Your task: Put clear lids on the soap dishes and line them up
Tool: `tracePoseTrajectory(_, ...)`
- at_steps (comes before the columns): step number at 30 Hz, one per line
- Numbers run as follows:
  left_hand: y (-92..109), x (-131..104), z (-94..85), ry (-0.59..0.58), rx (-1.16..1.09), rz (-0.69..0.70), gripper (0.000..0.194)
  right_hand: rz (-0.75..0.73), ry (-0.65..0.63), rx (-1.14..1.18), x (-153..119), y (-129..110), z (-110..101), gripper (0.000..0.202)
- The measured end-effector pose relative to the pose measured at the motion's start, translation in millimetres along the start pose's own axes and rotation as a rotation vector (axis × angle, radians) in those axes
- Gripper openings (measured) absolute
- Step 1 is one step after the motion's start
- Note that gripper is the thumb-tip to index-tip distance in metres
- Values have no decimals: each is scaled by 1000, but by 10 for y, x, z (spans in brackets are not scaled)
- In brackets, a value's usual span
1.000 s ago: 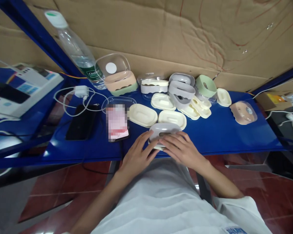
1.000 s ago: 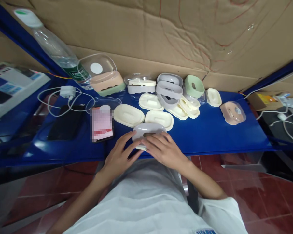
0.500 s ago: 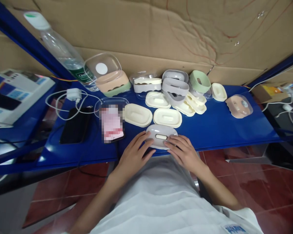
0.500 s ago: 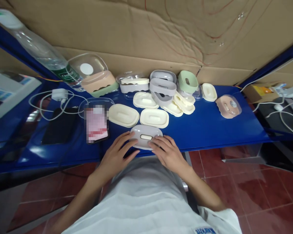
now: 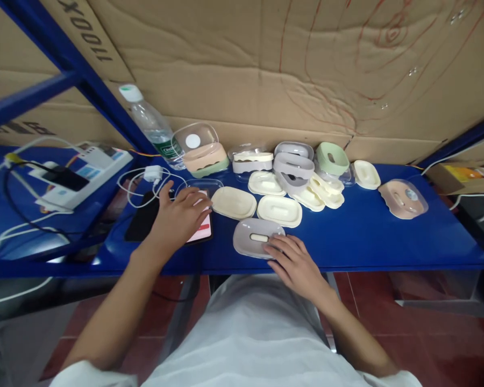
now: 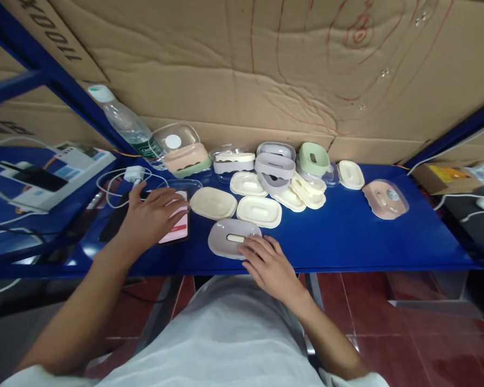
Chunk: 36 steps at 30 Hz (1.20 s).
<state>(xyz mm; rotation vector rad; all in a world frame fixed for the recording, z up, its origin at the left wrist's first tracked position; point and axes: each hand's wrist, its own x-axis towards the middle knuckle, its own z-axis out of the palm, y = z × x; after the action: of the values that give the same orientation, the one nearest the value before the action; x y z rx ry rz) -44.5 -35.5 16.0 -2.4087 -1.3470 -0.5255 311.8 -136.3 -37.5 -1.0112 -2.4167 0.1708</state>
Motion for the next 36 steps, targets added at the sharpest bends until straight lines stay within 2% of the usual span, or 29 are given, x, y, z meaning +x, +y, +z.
tracePoseTrajectory(2, -1, 102, -116, 34, 17, 2, 25, 0, 11, 20, -6, 11, 0, 38)
tracePoseTrajectory(5, 44, 147, -280, 119, 2, -30, 19, 9, 10, 54, 3, 31, -10, 38)
tracePoseTrajectory(7, 88, 129, -272, 107, -8, -36, 18, 15, 14, 64, 15, 38, -12, 38)
tracePoseTrajectory(12, 103, 187, -31, -42, 40, -6, 18, 21, 19, 54, 19, 31, 9, 36)
tracePoseTrajectory(14, 62, 276, -49, -35, 32, -1, 27, 29, 19, 54, 14, 25, 11, 35)
tracePoseTrajectory(17, 50, 385, -187, 7, -30, -25, 29, 31, 24, 57, 15, 18, -2, 35)
tracePoseTrajectory(20, 155, 390, -240, -67, -111, -39, 28, 37, 26, 55, 24, 18, -17, 34)
tracePoseTrajectory(25, 394, 236, -84, -215, -269, 71, 33, 54, 26, 64, 25, 26, -6, 34)
tracePoseTrajectory(28, 453, 176, -39, -293, -400, 136, 30, 61, 30, 74, 27, 27, -8, 34)
tracePoseTrajectory(31, 470, 193, -69, -382, -492, 162, 25, 61, 25, 75, 46, 27, -30, 33)
tracePoseTrajectory(33, 482, 230, -143, -357, -527, 127, 20, 63, 13, 80, 51, 27, -37, 33)
tracePoseTrajectory(34, 495, 248, -199, -301, -565, 89, 19, 61, 7, 81, 44, 26, -31, 36)
tracePoseTrajectory(36, 546, 268, -341, -118, -736, -25, 14, 68, 52, 54, 3, 25, 3, 49)
